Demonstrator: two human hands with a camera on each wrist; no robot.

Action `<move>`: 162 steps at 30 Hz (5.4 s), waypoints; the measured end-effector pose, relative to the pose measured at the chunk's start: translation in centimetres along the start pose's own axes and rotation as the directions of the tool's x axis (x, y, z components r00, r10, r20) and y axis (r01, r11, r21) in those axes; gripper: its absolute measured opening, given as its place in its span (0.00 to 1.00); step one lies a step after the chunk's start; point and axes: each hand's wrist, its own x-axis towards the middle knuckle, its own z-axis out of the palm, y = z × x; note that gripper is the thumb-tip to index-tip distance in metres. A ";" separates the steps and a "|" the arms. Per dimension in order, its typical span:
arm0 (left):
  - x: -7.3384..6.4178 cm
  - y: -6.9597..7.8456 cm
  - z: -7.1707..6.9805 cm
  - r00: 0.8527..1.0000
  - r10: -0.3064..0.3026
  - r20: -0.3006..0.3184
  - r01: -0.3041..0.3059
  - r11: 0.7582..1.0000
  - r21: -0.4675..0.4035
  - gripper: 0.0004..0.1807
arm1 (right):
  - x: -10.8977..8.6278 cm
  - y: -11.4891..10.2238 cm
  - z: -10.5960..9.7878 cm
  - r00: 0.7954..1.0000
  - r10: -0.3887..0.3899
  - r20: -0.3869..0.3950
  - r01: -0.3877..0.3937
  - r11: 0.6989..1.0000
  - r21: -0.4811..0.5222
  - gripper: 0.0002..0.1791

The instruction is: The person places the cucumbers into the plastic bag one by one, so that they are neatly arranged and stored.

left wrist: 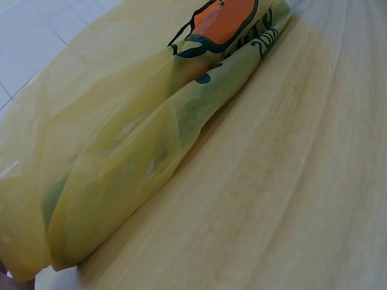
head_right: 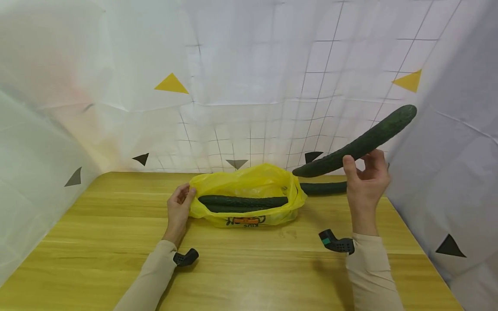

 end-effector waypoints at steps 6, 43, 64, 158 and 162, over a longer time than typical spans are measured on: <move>0.0 0.0 -0.1 1.000 0.004 0.003 -0.004 1.000 0.003 0.17 | -0.4 0.9 0.2 0.999 0.034 0.022 -0.035 0.997 0.070 0.21; 0.1 0.0 -0.1 0.999 -0.021 0.024 0.021 1.000 -0.004 0.17 | -4.1 1.8 3.0 0.919 0.174 0.354 -0.044 0.937 -0.346 0.22; 1.2 -2.8 0.1 0.999 0.019 -0.036 -0.017 0.998 0.056 0.22 | -5.4 2.1 4.0 0.820 0.152 0.552 0.118 0.898 -0.423 0.27; 0.2 0.0 -0.1 0.999 -0.034 0.000 0.034 0.999 0.009 0.18 | -11.1 8.0 7.6 0.436 0.247 0.865 0.415 0.798 -0.437 0.22; 0.2 0.0 -0.1 0.999 -0.040 -0.002 0.040 0.999 -0.009 0.18 | -11.3 8.2 7.8 0.423 0.270 0.865 0.422 0.786 -0.452 0.21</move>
